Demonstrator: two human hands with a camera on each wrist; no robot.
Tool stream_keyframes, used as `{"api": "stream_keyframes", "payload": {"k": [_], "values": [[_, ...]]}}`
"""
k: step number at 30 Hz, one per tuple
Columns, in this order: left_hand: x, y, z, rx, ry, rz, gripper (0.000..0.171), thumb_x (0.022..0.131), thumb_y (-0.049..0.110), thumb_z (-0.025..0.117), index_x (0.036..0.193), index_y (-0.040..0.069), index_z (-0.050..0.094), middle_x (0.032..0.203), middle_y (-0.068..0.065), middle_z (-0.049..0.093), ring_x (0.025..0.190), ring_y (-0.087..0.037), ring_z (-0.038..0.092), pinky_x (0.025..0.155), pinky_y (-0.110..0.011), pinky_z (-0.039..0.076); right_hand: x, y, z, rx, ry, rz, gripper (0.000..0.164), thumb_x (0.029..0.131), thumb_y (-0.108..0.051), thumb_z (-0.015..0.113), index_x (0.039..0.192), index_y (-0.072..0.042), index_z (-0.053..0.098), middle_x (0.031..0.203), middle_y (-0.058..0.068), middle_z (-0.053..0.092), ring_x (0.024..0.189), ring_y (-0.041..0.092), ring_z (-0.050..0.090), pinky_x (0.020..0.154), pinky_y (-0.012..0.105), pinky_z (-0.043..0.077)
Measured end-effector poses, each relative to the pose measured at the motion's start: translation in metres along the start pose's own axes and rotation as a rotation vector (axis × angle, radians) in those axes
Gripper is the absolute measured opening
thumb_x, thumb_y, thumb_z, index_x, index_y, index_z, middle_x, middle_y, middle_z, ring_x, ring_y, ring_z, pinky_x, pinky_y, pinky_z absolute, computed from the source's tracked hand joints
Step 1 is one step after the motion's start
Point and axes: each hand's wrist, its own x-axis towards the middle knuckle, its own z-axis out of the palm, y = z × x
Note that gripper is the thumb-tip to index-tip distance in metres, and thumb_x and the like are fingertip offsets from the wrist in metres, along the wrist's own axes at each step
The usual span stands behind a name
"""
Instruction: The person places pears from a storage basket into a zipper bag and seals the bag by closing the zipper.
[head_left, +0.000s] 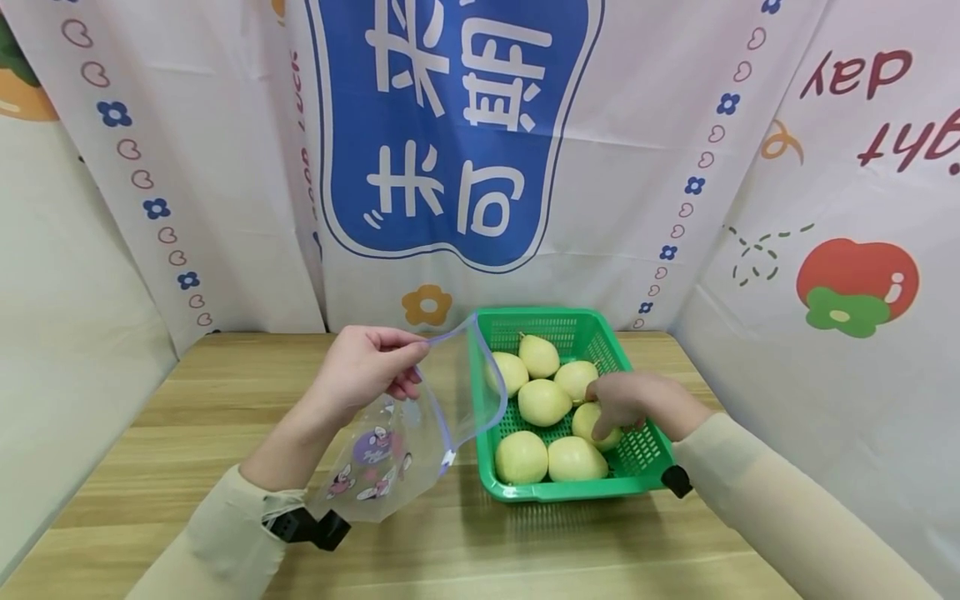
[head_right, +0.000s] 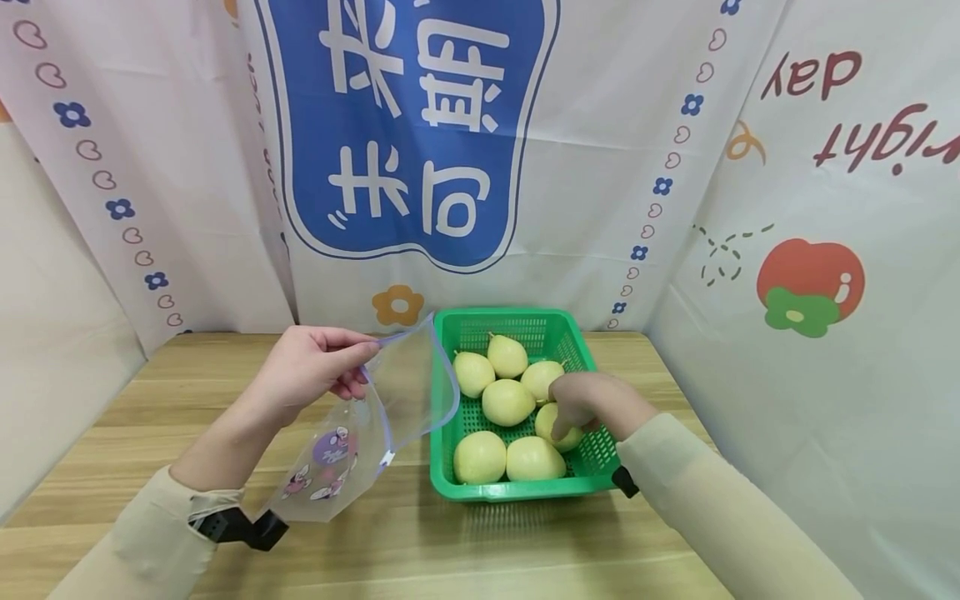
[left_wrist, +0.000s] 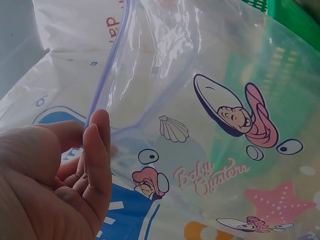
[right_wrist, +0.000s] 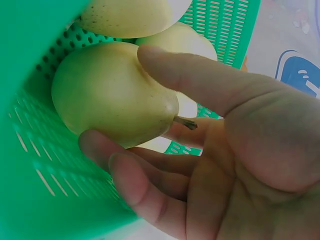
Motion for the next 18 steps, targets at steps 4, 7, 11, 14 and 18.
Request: {"api": "stream_keyframes", "payload": {"k": [4,7,11,14,18], "values": [[0.0004,0.0006,0.0001,0.002,-0.001,0.002,0.030,0.096,0.026,0.073,0.110,-0.001,0.075,0.074,-0.011,0.072,0.061,-0.021,0.072,0.060,-0.034,0.063,0.0011,0.0000,-0.0003,0.005,-0.022,-0.004,0.073,0.086,-0.027,0.082,0.148,-0.008,0.049,0.119,0.007,0.061,0.068,0.019,0.061,0.062,0.031,0.057],[0.0003,0.0009,0.0002,0.002,-0.002,0.004,0.030,0.096,0.025,0.072,0.110,-0.001,0.075,0.074,-0.011,0.072,0.061,-0.022,0.072,0.060,-0.034,0.063,0.0019,-0.0002,-0.0009,-0.012,-0.022,-0.014,0.071,0.087,-0.026,0.081,0.148,-0.008,0.050,0.116,0.007,0.061,0.064,0.017,0.057,0.058,0.029,0.053],[0.0000,0.0013,0.0002,0.000,-0.004,0.009,0.032,0.096,0.025,0.072,0.112,-0.002,0.074,0.074,-0.011,0.072,0.061,-0.022,0.072,0.060,-0.034,0.063,0.0021,-0.0003,-0.0021,-0.044,-0.016,-0.032,0.067,0.088,-0.025,0.080,0.146,-0.007,0.051,0.106,0.006,0.061,0.057,0.014,0.049,0.054,0.027,0.046],[-0.0003,0.0013,-0.0003,-0.001,-0.004,0.010,0.032,0.096,0.025,0.072,0.112,-0.003,0.074,0.074,-0.011,0.072,0.061,-0.022,0.072,0.060,-0.034,0.063,0.0019,0.0005,-0.0026,-0.059,-0.008,-0.046,0.066,0.088,-0.026,0.080,0.144,-0.006,0.052,0.102,0.005,0.061,0.059,0.014,0.052,0.055,0.028,0.046],[-0.0004,0.0010,-0.0011,-0.005,-0.005,0.008,0.031,0.096,0.024,0.072,0.112,-0.003,0.074,0.074,-0.011,0.072,0.062,-0.022,0.072,0.060,-0.034,0.063,-0.0006,0.0017,-0.0047,-0.061,0.008,-0.063,0.065,0.089,-0.029,0.079,0.143,-0.005,0.052,0.100,0.005,0.061,0.063,0.015,0.054,0.058,0.029,0.046]]}}
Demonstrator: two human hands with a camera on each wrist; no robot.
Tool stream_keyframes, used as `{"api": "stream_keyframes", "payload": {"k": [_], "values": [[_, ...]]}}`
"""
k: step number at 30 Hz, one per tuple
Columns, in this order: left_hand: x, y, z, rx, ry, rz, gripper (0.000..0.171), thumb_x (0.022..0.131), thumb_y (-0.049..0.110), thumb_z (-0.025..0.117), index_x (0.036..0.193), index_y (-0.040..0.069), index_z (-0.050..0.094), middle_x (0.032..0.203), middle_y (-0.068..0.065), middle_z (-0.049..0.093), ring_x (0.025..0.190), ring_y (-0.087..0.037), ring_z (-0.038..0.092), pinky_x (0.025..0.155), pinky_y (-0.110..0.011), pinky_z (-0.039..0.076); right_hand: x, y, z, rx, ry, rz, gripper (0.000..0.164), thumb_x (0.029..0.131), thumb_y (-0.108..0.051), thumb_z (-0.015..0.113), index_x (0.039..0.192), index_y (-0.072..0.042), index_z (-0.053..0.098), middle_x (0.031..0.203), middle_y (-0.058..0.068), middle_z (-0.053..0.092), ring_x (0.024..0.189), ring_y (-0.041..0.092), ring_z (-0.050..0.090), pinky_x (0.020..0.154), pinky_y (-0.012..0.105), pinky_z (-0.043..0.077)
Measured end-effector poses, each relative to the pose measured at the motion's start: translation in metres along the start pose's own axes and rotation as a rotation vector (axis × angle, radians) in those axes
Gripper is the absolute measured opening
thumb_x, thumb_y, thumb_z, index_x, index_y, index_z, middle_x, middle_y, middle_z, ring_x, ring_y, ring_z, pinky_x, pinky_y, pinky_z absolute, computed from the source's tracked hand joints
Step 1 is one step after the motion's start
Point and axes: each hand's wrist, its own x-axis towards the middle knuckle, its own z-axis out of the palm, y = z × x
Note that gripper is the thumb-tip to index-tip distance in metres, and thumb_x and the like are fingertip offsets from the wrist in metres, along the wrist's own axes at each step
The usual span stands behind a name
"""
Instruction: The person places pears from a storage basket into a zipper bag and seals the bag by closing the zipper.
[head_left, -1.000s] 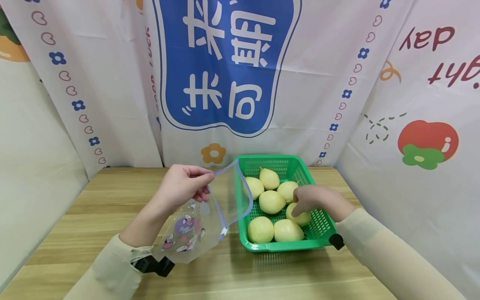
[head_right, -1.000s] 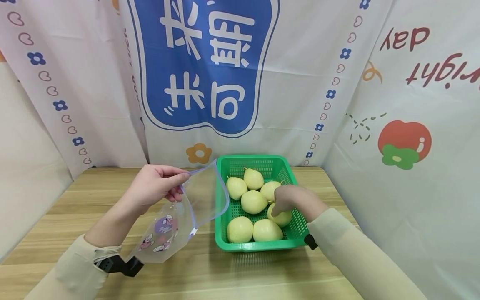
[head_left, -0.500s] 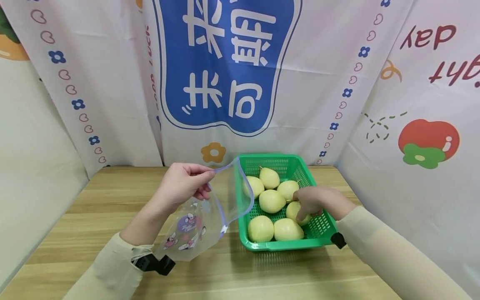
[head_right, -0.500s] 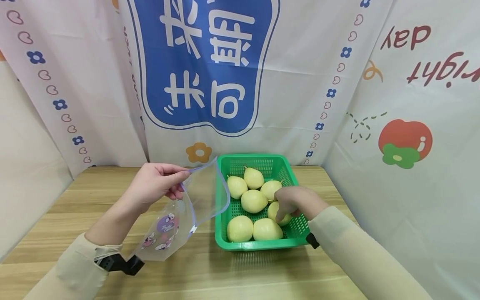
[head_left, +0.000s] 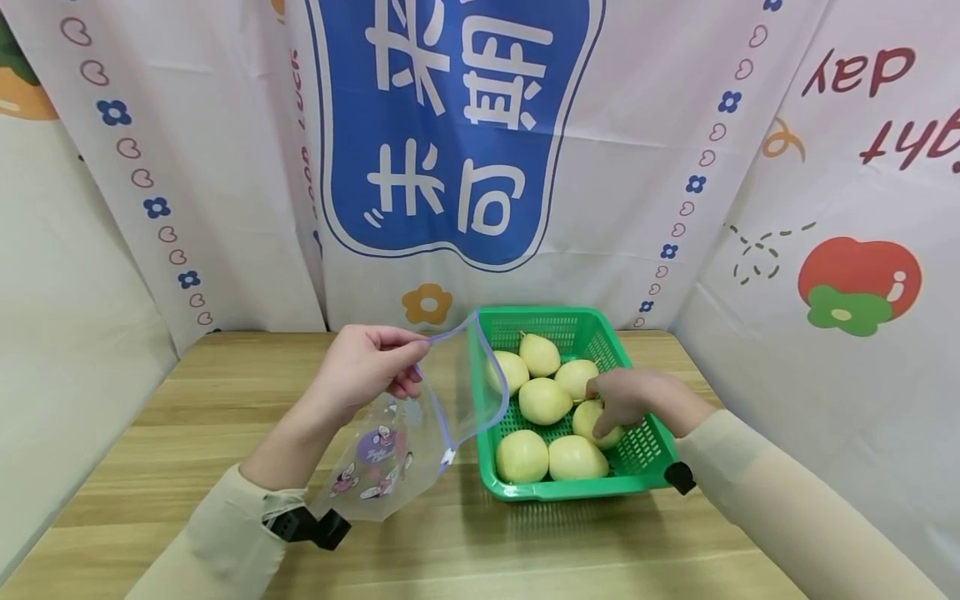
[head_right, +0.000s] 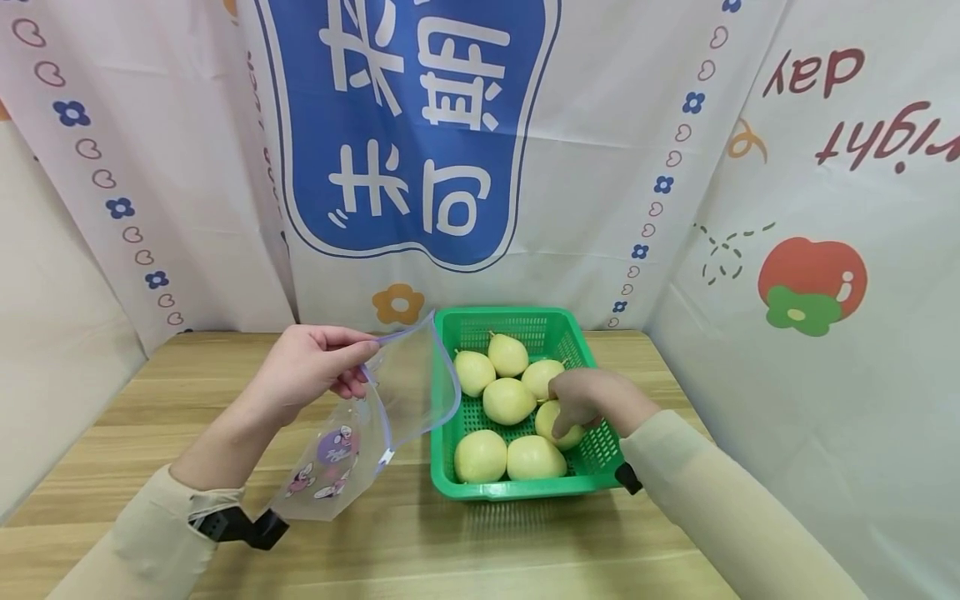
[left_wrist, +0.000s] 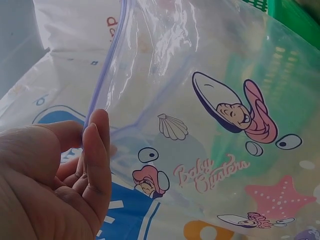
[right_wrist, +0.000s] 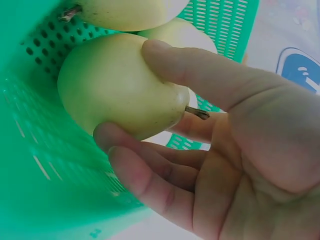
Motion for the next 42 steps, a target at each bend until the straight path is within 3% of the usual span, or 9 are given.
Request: {"api": "stream_keyframes", "payload": {"k": [4,10,12,21,26,31,37,42], "values": [[0.001,0.000,0.000,-0.002,0.005,0.003,0.032,0.096,0.024,0.072,0.112,-0.003,0.074,0.073,-0.010,0.072,0.061,-0.021,0.072,0.060,-0.033,0.063,-0.004,0.001,-0.007,0.002,0.021,-0.041,0.063,0.090,-0.030,0.077,0.142,-0.003,0.052,0.102,0.006,0.064,0.069,0.016,0.059,0.063,0.030,0.049],[0.002,-0.002,0.001,-0.015,0.018,0.010,0.031,0.096,0.024,0.073,0.111,-0.002,0.075,0.073,-0.010,0.072,0.061,-0.021,0.072,0.060,-0.033,0.063,-0.015,0.000,-0.024,0.040,0.114,-0.127,0.063,0.090,-0.037,0.074,0.141,-0.005,0.054,0.126,0.012,0.065,0.103,0.022,0.065,0.085,0.040,0.056],[0.002,-0.002,0.001,-0.023,0.023,0.010,0.029,0.095,0.024,0.073,0.109,-0.001,0.075,0.073,-0.010,0.072,0.061,-0.021,0.072,0.060,-0.033,0.063,-0.019,-0.001,-0.028,0.061,0.166,-0.152,0.063,0.090,-0.041,0.074,0.141,-0.009,0.056,0.126,0.012,0.066,0.107,0.022,0.065,0.087,0.041,0.056],[0.007,-0.007,0.006,-0.041,0.046,-0.015,0.031,0.096,0.025,0.072,0.112,-0.002,0.075,0.074,-0.010,0.072,0.061,-0.021,0.072,0.060,-0.032,0.063,-0.031,-0.016,-0.038,0.223,0.419,-0.230,0.064,0.090,-0.049,0.074,0.143,-0.022,0.052,0.119,0.007,0.066,0.079,0.016,0.063,0.070,0.034,0.054],[0.008,-0.009,0.007,-0.052,0.052,-0.017,0.030,0.096,0.024,0.072,0.111,-0.003,0.074,0.073,-0.010,0.072,0.060,-0.020,0.072,0.059,-0.032,0.063,-0.040,-0.038,-0.044,0.394,0.531,-0.315,0.061,0.088,-0.052,0.075,0.142,-0.034,0.052,0.126,0.003,0.062,0.079,0.018,0.066,0.070,0.035,0.055],[0.008,-0.007,0.006,-0.059,0.068,-0.009,0.030,0.096,0.024,0.072,0.110,-0.002,0.075,0.072,-0.009,0.071,0.059,-0.020,0.071,0.058,-0.032,0.063,-0.046,-0.071,-0.046,0.471,0.528,-0.466,0.055,0.087,-0.046,0.079,0.137,-0.038,0.056,0.126,0.001,0.062,0.081,0.017,0.070,0.074,0.037,0.059],[0.007,-0.002,0.007,-0.054,0.070,-0.009,0.032,0.097,0.026,0.072,0.111,-0.002,0.074,0.073,-0.011,0.071,0.059,-0.020,0.071,0.059,-0.032,0.063,-0.037,-0.106,-0.039,0.306,0.471,-0.568,0.054,0.088,-0.042,0.078,0.137,-0.035,0.057,0.116,-0.008,0.063,0.085,0.013,0.067,0.077,0.031,0.059],[0.006,0.002,0.010,-0.063,0.055,-0.006,0.029,0.097,0.025,0.071,0.110,-0.001,0.075,0.073,-0.011,0.071,0.058,-0.021,0.071,0.059,-0.031,0.063,-0.027,-0.126,-0.036,0.161,0.409,-0.560,0.055,0.090,-0.041,0.076,0.141,-0.031,0.056,0.109,-0.006,0.059,0.088,0.013,0.064,0.076,0.028,0.056]]}}
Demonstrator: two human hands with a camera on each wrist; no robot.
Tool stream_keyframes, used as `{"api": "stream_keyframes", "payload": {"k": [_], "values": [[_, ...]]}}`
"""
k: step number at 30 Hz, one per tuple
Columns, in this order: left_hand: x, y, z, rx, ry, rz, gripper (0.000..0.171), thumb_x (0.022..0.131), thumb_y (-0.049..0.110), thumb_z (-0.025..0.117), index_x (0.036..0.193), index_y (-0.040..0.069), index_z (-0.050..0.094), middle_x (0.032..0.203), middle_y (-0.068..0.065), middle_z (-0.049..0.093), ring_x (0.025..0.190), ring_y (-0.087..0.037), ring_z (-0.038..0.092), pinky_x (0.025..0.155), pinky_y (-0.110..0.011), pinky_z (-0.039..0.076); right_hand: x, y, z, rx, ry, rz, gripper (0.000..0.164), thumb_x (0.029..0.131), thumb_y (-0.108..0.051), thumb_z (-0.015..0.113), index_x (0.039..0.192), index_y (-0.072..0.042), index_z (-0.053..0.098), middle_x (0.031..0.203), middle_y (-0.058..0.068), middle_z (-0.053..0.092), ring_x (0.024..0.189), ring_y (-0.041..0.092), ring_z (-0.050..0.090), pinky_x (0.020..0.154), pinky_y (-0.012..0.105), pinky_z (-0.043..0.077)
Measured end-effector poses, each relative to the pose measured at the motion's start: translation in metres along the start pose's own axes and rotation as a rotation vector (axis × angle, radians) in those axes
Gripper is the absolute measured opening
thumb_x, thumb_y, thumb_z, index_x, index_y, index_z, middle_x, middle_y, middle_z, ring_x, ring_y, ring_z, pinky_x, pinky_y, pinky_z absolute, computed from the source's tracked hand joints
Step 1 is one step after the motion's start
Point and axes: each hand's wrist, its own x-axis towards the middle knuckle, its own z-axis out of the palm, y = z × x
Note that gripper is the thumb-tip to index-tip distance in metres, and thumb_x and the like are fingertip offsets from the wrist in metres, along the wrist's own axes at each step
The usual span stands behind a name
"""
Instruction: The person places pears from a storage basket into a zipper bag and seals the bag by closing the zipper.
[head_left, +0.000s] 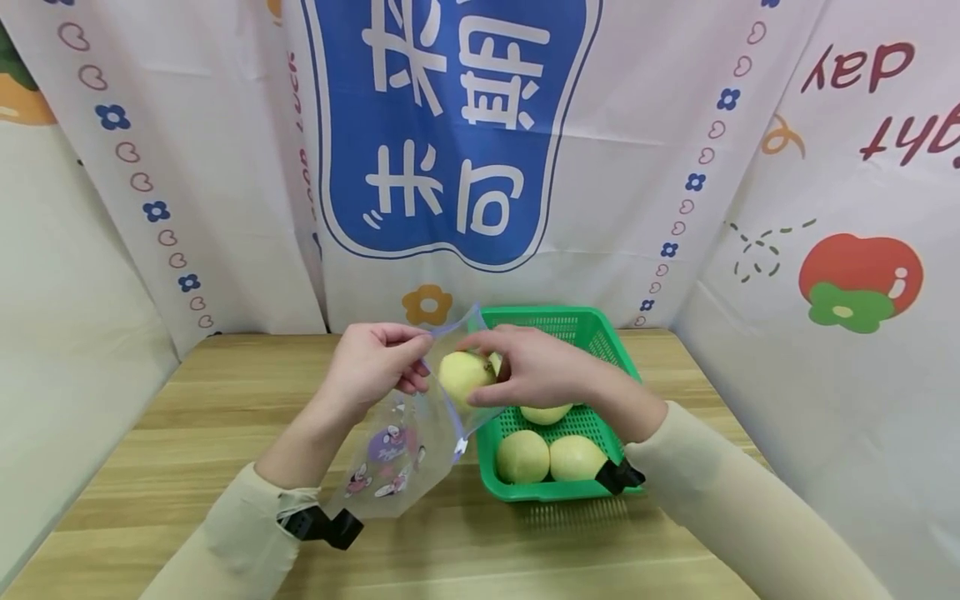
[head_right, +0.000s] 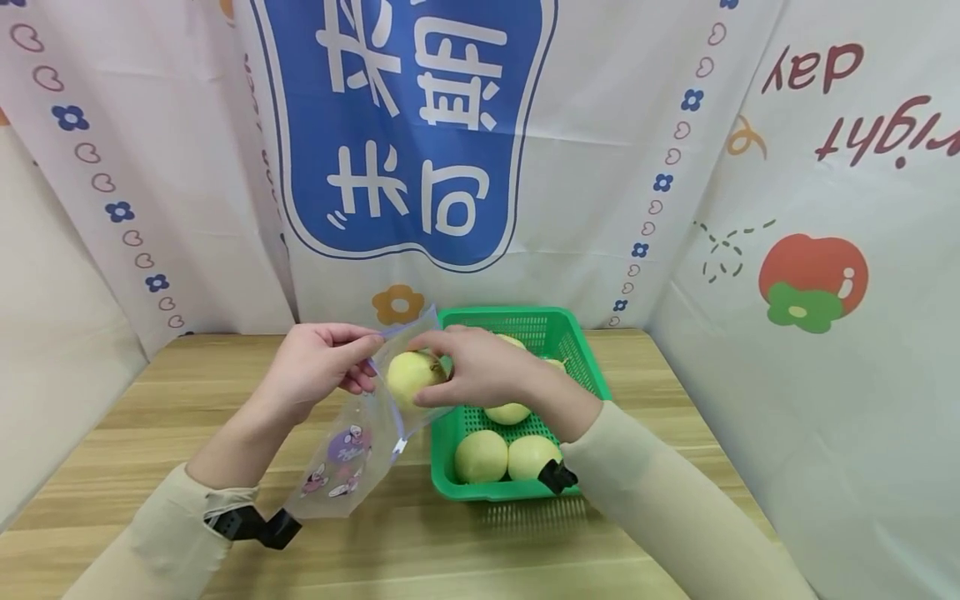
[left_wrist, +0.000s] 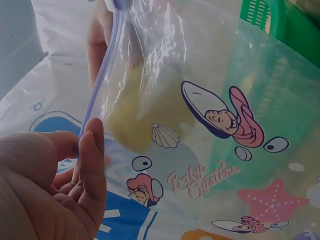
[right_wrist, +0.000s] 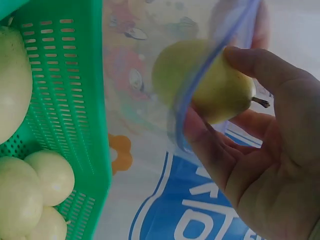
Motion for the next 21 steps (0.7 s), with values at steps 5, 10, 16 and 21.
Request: {"api": "stream_keyframes", "payload": {"k": [5,10,16,21], "values": [[-0.001,0.005,0.001,0.016,-0.001,0.013,0.029,0.097,0.026,0.071,0.109,0.000,0.075,0.073,-0.011,0.070,0.058,-0.021,0.071,0.059,-0.031,0.063,0.016,-0.007,0.009,-0.183,-0.116,-0.034,0.055,0.091,-0.041,0.072,0.142,-0.028,0.056,0.103,-0.008,0.062,0.093,0.012,0.057,0.074,0.027,0.051],[-0.002,0.008,0.001,0.013,-0.003,0.016,0.028,0.098,0.025,0.070,0.109,-0.001,0.075,0.073,-0.010,0.071,0.058,-0.019,0.070,0.060,-0.031,0.063,0.027,-0.011,0.016,-0.284,-0.203,-0.036,0.055,0.091,-0.044,0.073,0.139,-0.023,0.059,0.105,-0.008,0.066,0.098,0.013,0.056,0.080,0.029,0.050],[-0.004,0.009,0.001,-0.021,-0.003,0.008,0.029,0.098,0.025,0.070,0.108,-0.001,0.075,0.074,-0.010,0.070,0.059,-0.018,0.071,0.060,-0.030,0.063,0.034,-0.015,0.022,-0.318,-0.252,0.019,0.056,0.092,-0.045,0.074,0.140,-0.021,0.058,0.118,-0.002,0.068,0.105,0.014,0.061,0.093,0.032,0.055],[-0.004,0.009,0.001,-0.041,0.017,0.012,0.031,0.098,0.024,0.070,0.109,-0.005,0.074,0.072,-0.008,0.071,0.059,-0.016,0.071,0.060,-0.031,0.063,0.034,-0.010,0.020,-0.277,-0.228,0.021,0.031,0.097,-0.031,0.067,0.125,-0.020,0.068,0.112,-0.001,0.073,0.101,0.013,0.068,0.090,0.031,0.057]]}}
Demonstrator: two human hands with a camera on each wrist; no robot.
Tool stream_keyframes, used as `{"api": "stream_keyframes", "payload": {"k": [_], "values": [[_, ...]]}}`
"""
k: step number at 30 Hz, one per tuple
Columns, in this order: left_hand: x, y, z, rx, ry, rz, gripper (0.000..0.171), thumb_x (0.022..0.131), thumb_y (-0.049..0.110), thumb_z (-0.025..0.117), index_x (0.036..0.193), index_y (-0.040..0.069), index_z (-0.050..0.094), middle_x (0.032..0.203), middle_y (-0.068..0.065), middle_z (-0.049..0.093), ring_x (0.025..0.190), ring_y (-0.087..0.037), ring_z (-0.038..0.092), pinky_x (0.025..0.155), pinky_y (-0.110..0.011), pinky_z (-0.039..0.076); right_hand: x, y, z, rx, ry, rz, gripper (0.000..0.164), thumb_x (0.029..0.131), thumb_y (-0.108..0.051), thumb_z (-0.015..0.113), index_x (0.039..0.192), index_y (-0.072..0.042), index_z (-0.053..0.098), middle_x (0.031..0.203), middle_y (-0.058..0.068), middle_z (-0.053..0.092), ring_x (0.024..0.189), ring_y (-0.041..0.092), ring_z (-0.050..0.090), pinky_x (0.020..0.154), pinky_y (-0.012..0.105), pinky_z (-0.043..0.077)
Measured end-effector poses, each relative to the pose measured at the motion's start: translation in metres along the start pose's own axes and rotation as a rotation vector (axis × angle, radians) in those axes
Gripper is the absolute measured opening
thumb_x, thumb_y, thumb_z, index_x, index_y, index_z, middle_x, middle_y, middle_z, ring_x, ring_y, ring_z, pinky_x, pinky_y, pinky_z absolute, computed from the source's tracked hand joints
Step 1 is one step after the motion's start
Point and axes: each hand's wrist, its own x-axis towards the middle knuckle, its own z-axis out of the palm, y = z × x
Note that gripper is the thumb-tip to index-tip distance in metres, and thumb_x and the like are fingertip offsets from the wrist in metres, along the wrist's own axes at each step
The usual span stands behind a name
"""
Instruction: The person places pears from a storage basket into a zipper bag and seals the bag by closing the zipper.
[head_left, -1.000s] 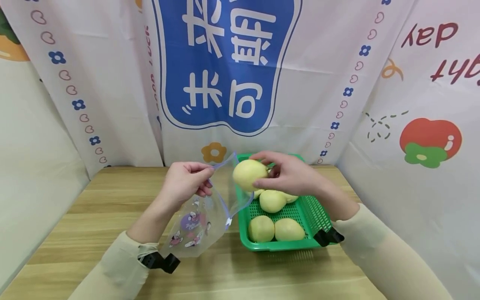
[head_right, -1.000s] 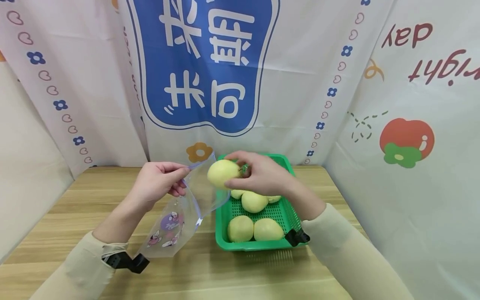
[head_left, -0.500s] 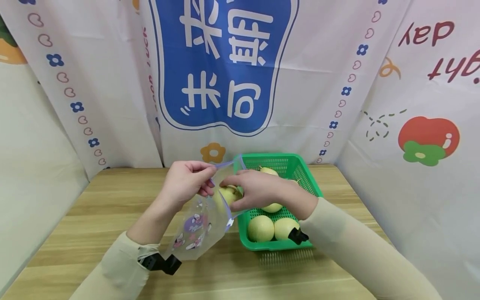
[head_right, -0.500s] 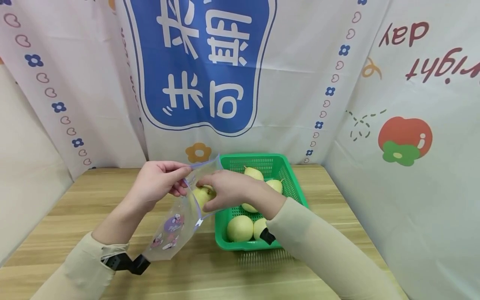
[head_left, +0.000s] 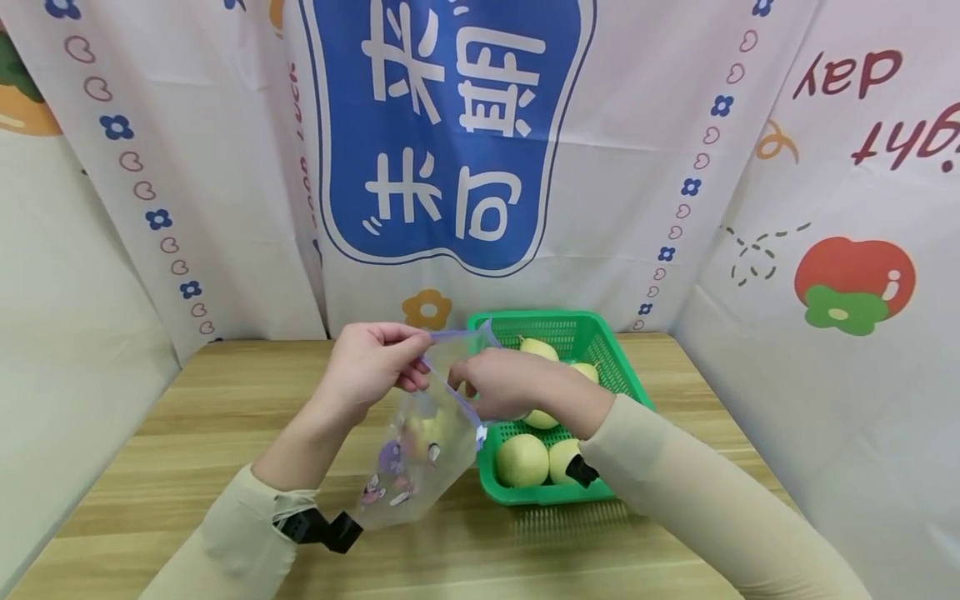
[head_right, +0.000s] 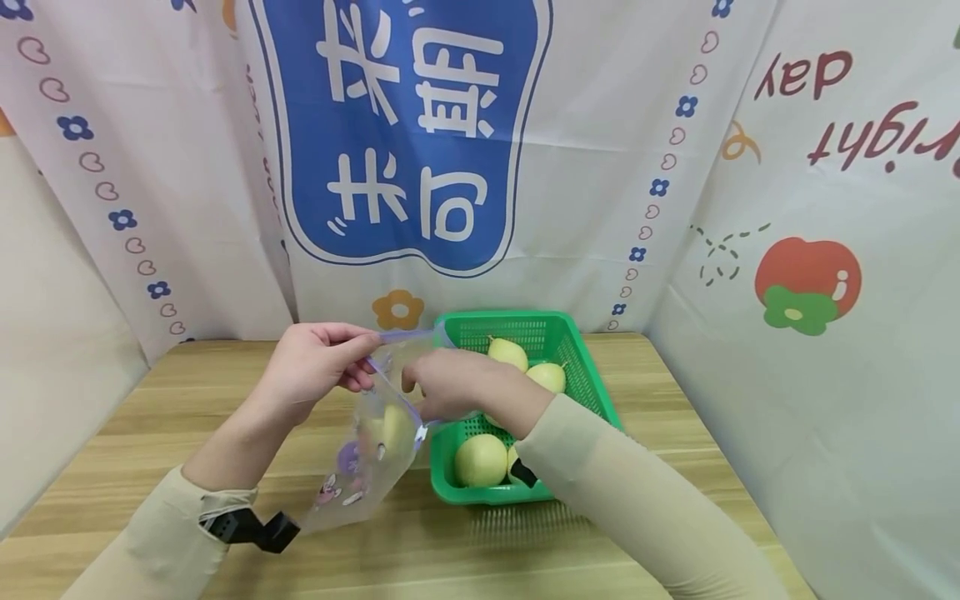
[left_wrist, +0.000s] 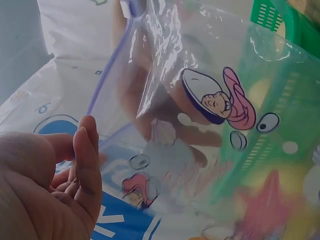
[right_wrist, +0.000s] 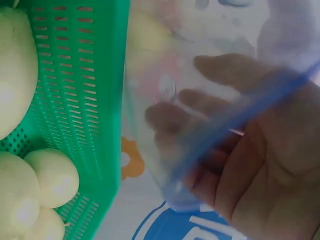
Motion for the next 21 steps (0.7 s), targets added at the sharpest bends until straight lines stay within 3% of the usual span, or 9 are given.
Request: {"api": "stream_keyframes", "payload": {"k": [7,15,18,21], "values": [[0.000,-0.004,-0.004,-0.010,0.040,0.006,0.034,0.098,0.025,0.070,0.113,-0.006,0.072,0.072,-0.007,0.071,0.059,-0.013,0.070,0.061,-0.030,0.063,-0.013,0.024,-0.014,0.184,0.106,-0.093,0.020,0.101,-0.029,0.062,0.116,-0.022,0.073,0.097,-0.012,0.072,0.089,0.005,0.066,0.080,0.025,0.057],[-0.002,-0.008,-0.009,-0.004,0.036,-0.006,0.033,0.098,0.027,0.070,0.112,-0.002,0.074,0.074,-0.009,0.072,0.060,-0.016,0.071,0.060,-0.030,0.063,-0.028,0.080,-0.027,0.499,0.236,-0.001,0.019,0.102,-0.033,0.061,0.109,-0.020,0.073,0.096,-0.001,0.074,0.083,0.024,0.071,0.076,0.035,0.060],[-0.003,-0.008,-0.009,-0.002,0.026,-0.011,0.032,0.098,0.028,0.070,0.111,-0.001,0.075,0.075,-0.009,0.072,0.060,-0.017,0.071,0.060,-0.031,0.063,-0.028,0.099,-0.022,0.517,0.283,0.059,0.019,0.102,-0.031,0.061,0.107,-0.017,0.073,0.093,0.001,0.073,0.082,0.027,0.071,0.075,0.036,0.060],[-0.003,-0.008,-0.007,-0.004,0.020,-0.014,0.031,0.098,0.028,0.070,0.110,-0.001,0.075,0.074,-0.009,0.071,0.060,-0.017,0.071,0.060,-0.031,0.063,-0.024,0.118,-0.010,0.412,0.288,0.124,0.018,0.101,-0.029,0.062,0.106,-0.017,0.074,0.089,-0.002,0.072,0.079,0.022,0.068,0.072,0.033,0.058]]}}
